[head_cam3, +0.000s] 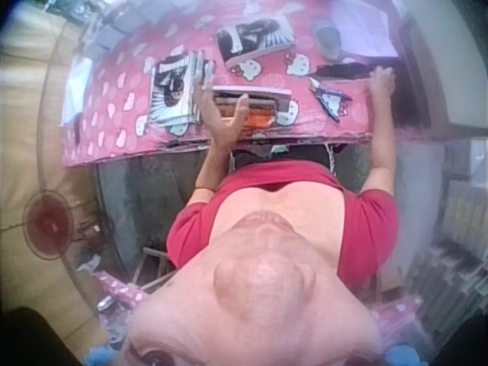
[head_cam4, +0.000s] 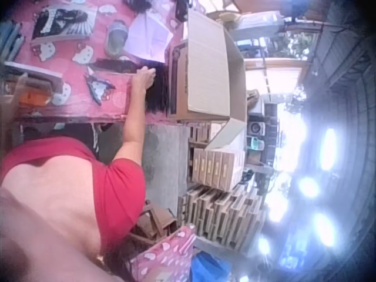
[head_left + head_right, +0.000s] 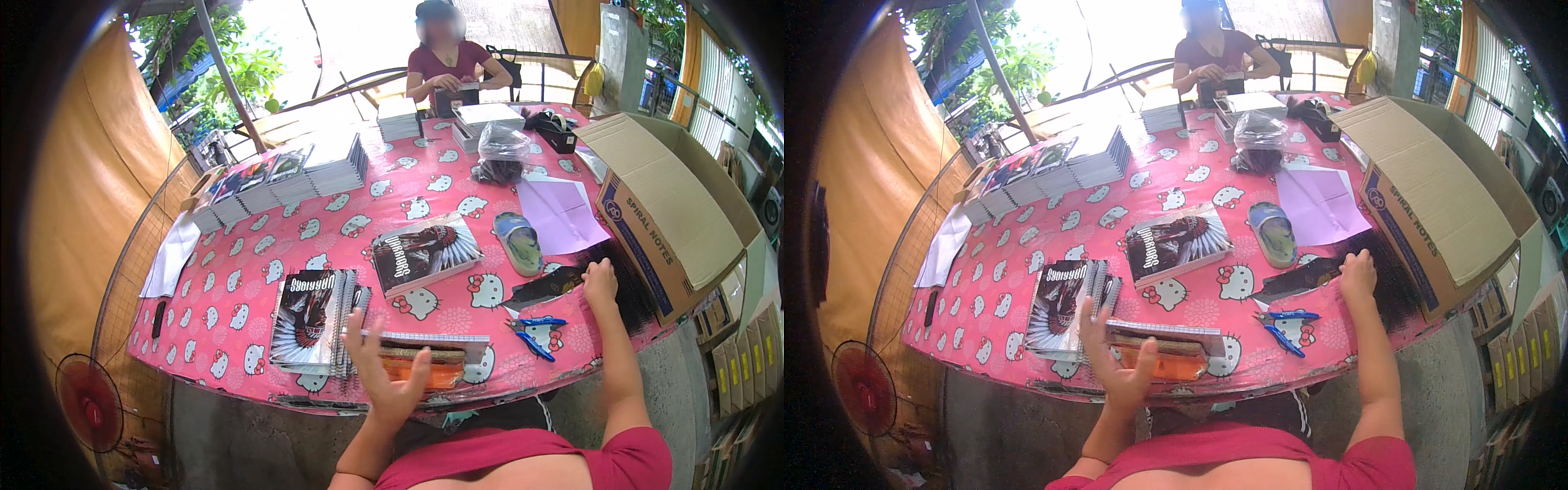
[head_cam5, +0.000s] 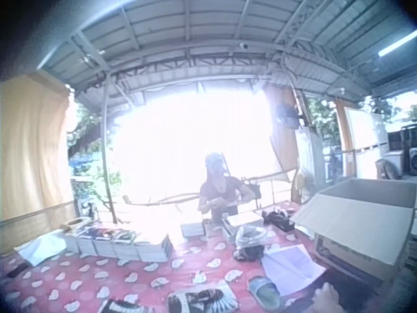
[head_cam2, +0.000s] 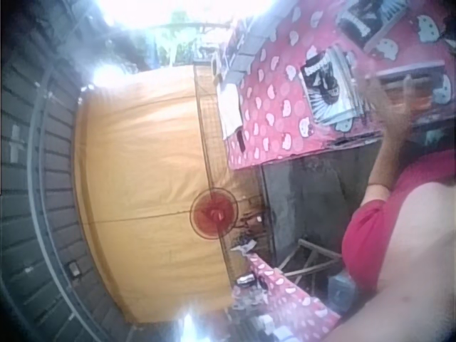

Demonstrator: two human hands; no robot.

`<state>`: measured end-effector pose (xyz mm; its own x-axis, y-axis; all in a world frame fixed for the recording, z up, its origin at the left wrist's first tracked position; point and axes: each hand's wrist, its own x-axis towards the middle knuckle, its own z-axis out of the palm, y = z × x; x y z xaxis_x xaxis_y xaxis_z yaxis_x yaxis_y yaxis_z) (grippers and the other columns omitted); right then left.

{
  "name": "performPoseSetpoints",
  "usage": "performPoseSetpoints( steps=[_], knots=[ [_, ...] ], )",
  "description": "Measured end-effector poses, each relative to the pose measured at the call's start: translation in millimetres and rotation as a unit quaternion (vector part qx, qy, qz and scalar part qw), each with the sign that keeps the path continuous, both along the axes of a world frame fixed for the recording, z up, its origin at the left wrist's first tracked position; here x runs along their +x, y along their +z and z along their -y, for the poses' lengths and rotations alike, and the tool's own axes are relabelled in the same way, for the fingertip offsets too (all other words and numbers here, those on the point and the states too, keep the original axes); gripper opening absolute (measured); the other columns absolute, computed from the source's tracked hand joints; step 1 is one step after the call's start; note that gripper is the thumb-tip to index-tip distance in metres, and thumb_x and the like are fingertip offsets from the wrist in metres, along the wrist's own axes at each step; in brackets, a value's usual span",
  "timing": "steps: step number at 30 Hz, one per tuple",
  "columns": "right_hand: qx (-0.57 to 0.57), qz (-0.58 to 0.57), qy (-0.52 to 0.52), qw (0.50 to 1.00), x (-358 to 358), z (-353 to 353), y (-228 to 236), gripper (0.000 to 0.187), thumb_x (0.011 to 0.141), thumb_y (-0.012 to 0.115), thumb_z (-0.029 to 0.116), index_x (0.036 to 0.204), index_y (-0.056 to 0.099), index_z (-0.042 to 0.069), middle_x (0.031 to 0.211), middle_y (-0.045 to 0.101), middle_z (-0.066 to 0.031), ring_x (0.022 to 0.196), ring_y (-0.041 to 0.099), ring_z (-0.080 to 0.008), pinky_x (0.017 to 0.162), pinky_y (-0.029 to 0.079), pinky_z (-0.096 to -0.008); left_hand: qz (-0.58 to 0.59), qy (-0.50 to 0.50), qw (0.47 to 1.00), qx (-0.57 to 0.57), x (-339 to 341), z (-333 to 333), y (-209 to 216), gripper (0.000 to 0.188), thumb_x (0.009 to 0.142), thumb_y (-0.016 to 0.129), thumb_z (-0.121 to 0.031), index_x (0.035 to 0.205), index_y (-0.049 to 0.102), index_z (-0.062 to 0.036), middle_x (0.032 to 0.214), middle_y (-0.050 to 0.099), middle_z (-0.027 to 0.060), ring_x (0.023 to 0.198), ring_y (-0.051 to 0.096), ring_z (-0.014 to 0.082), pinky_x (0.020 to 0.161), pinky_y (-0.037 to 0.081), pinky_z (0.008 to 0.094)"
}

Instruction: The person binds printed notebooks by hand using spiral coils and small pliers to trim the excess wire. The person picks up a stack of paper, inserts a spiral coil, and then uses a blue tool to cut the end of the wire.

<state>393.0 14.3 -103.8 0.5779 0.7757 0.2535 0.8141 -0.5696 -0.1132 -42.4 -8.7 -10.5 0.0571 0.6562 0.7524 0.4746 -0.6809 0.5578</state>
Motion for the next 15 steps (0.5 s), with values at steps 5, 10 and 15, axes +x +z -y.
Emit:
performPoseSetpoints(
  steps=[5,10,15],
  knots=[
    [0.001,0.0,-0.005,1.0,-6.6,-3.9,20.8,0.028,0.076,0.074,0.02,0.092,0.061,0.0,0.103,0.061,-0.0181,0.1,0.061,-0.0361,0.08,0.052,-0.0421,-0.173,0.025,0.984,0.02,16.7,7.1,18.5,0.063,0.08,0.069,-0.029,0.131,0.046,-0.0016,0.143,0.034,0.0242,0.135,0.03,0.0375,0.111,0.007,0.0547],
    [-0.043,-0.031,0.016,0.998,13.3,-9.8,27.6,0.022,0.077,0.072,0.019,0.086,0.064,0.001,0.093,0.065,-0.0193,0.091,0.064,-0.0363,0.078,0.052,-0.0443,-0.297,-0.063,0.952,-0.023,26.1,1.9,13.3,0.056,0.087,0.062,-0.037,0.133,0.049,-0.0079,0.14,0.04,0.0196,0.127,0.04,0.032,0.108,0.012,0.0576],
    [0.084,-0.014,0.038,0.996,15.5,-4.6,34.7,0.02,0.077,0.071,0.018,0.085,0.064,0.001,0.089,0.062,-0.0196,0.087,0.063,-0.0382,0.075,0.05,-0.0467,-0.228,-0.107,0.968,-0.018,25.0,-1.9,17.0,0.052,0.078,0.071,-0.032,0.123,0.059,-0.008,0.121,0.06,0.0114,0.108,0.057,0.0261,0.103,0.026,0.047]
  ],
)
